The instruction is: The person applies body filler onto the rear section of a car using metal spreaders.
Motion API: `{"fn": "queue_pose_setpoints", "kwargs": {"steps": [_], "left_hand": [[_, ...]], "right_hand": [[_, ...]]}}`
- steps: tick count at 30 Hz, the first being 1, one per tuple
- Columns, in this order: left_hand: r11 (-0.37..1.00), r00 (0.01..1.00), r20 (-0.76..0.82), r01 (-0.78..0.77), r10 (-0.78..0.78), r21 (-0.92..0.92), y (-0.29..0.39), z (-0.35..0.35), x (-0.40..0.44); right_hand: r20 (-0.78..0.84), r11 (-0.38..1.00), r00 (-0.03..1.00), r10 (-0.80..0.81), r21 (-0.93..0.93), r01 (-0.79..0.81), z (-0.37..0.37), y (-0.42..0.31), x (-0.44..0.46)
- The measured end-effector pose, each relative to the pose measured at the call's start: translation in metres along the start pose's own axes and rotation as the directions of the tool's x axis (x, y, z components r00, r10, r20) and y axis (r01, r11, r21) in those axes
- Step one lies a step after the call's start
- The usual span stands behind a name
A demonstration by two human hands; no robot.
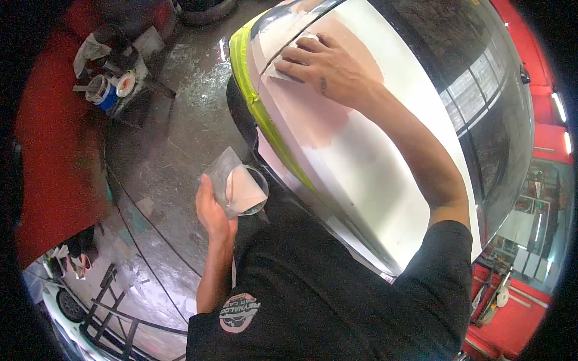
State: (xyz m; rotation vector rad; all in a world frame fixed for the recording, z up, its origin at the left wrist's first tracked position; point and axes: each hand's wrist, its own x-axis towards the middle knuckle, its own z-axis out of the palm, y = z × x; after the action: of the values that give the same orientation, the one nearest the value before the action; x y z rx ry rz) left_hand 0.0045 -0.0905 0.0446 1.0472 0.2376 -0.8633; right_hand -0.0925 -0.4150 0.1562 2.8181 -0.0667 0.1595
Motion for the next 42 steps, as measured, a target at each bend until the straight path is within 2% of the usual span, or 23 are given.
{"fn": "queue_pose_setpoints", "kwargs": {"steps": [2, 6, 11, 14, 17, 21, 24, 27, 32, 42], "left_hand": [[1.000, 0.999, 0.044, 0.015, -0.013, -0.026, 0.001, 0.000, 0.000], [1.000, 1.000, 0.027, 0.016, -0.015, -0.012, -0.001, -0.006, 0.003], [1.000, 0.998, 0.064, 0.025, -0.024, -0.018, 0.002, -0.009, 0.003], [0.999, 0.999, -0.028, 0.036, -0.036, 0.017, 0.000, -0.004, 0.002], [0.999, 0.999, 0.035, 0.030, -0.030, 0.024, 0.002, -0.007, 0.000], [0.999, 0.999, 0.041, 0.031, -0.031, 0.011, -0.002, -0.010, 0.002], [0.999, 0.998, 0.052, 0.033, -0.034, 0.015, -0.001, -0.011, 0.002], [0.999, 0.998, 0.048, 0.035, -0.035, 0.012, 0.000, -0.008, 0.001], [0.999, 0.996, 0.079, 0.031, -0.031, -0.009, -0.004, -0.010, 0.002], [0.999, 0.999, 0.004, 0.035, -0.035, 0.002, -0.003, -0.009, 0.000]], "right_hand": [[0.016, 1.000, 1.000, -0.004, 0.013, 0.004, -0.002, 0.000, 0.000], [0.090, 0.998, 0.996, -0.009, 0.066, 0.003, -0.018, -0.002, -0.004], [0.003, 1.000, 1.000, -0.019, 0.019, 0.019, -0.017, -0.001, -0.004], [0.005, 1.000, 1.000, -0.025, -0.001, 0.025, -0.012, 0.000, 0.002], [0.003, 1.000, 1.000, -0.022, -0.009, 0.022, -0.004, 0.000, 0.004], [0.011, 0.999, 1.000, -0.015, -0.034, 0.015, 0.000, -0.001, 0.002], [0.100, 1.000, 0.995, 0.019, 0.005, -0.020, -0.019, -0.006, 0.002], [0.022, 1.000, 1.000, 0.021, 0.010, -0.022, -0.012, -0.002, -0.001], [0.024, 1.000, 1.000, 0.002, 0.015, -0.002, -0.012, -0.001, 0.008], [0.019, 0.999, 1.000, 0.005, -0.038, -0.004, 0.004, 0.001, 0.007]]}}
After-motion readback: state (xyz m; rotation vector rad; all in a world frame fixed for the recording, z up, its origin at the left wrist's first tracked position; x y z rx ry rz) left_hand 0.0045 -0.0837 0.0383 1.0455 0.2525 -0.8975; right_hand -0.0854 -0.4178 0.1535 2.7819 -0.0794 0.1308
